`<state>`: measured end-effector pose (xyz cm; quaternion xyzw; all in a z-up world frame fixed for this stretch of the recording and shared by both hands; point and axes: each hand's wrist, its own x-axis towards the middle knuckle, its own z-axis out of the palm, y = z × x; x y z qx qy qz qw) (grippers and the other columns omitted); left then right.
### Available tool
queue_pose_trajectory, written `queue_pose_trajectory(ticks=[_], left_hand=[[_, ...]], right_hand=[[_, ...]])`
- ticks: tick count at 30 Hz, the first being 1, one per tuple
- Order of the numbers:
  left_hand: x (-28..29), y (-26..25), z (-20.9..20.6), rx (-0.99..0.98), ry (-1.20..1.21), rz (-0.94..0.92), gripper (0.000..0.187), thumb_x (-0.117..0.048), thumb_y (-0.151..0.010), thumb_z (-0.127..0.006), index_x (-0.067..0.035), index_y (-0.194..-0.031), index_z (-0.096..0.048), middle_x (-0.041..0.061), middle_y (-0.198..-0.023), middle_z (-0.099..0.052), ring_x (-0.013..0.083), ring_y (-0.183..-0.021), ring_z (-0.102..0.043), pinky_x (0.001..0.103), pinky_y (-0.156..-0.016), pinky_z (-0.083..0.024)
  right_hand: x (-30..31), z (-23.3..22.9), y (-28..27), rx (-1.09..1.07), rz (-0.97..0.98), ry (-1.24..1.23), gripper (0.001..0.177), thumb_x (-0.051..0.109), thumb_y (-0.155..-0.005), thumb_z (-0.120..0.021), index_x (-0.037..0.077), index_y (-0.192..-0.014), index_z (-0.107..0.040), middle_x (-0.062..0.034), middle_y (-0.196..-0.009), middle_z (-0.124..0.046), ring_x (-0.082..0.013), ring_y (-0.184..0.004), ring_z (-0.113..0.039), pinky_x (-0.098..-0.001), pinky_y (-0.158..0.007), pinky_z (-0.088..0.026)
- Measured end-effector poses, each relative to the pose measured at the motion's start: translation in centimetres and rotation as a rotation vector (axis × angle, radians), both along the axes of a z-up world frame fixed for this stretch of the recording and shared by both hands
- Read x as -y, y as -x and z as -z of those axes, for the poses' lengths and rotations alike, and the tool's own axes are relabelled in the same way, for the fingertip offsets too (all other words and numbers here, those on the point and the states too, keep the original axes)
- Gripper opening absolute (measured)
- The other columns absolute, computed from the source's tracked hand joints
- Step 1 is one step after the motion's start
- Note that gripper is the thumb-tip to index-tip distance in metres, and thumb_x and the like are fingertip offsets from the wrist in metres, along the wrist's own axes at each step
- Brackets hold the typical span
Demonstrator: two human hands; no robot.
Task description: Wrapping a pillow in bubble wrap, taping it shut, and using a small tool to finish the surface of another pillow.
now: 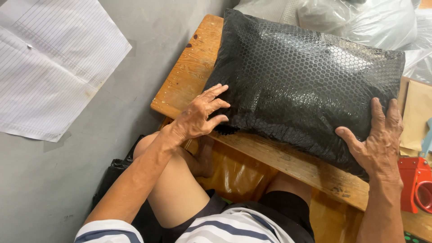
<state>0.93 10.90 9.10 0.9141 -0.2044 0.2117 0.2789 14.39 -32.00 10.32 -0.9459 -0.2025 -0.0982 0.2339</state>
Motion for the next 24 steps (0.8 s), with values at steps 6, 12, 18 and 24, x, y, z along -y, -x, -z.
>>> queue_pose_trajectory(ticks=[6,12,18,24], left_hand=[[1.3,0.0,-2.0,-0.002,-0.232,0.081,0.076,-0.059,-0.062,-0.095,-0.004,-0.101,-0.060,0.021,-0.156,-0.041,0.0409,-0.150,-0.034,0.078,-0.106,-0.037],[1.7,-2.3,-3.3,0.039,-0.325,0.001,0.060,-0.065,-0.077,-0.080,-0.007,-0.089,-0.068,0.014,-0.133,-0.062,0.0328,-0.128,-0.059,0.063,-0.103,-0.046],[3.8,-10.8,-6.8,0.149,-0.171,-0.118,0.074,-0.066,-0.102,-0.025,-0.005,-0.116,-0.063,0.018,-0.113,-0.070,0.0301,-0.090,-0.068,0.048,-0.075,-0.053],[5.8,-18.2,-6.7,-0.364,-0.259,-0.190,0.103,-0.088,-0.076,-0.004,-0.036,-0.164,-0.005,0.013,-0.169,0.014,0.0379,-0.154,0.019,0.078,-0.114,0.011]], right_hand=[[-0.3,-0.9,-0.4,0.005,0.021,0.009,0.094,0.052,-0.084,-0.066,0.007,-0.161,-0.037,-0.0318,-0.165,-0.023,-0.0514,-0.148,-0.021,-0.0665,-0.115,-0.022],[-1.1,-3.5,-0.4,-0.159,0.058,0.073,0.095,0.057,-0.082,-0.062,0.011,-0.160,-0.035,-0.0296,-0.166,-0.019,-0.0458,-0.152,-0.016,-0.0623,-0.117,-0.018],[-2.0,-6.5,-4.1,-0.056,0.017,0.246,0.075,0.070,-0.098,-0.038,0.011,-0.138,-0.062,-0.0312,-0.168,-0.025,-0.0562,-0.146,-0.024,-0.0810,-0.104,-0.023],[-5.6,-5.3,-8.0,-0.205,0.115,0.246,0.102,0.088,-0.077,-0.019,0.042,-0.165,0.003,-0.0013,-0.166,0.023,-0.0387,-0.158,0.014,-0.0758,-0.117,0.006]])
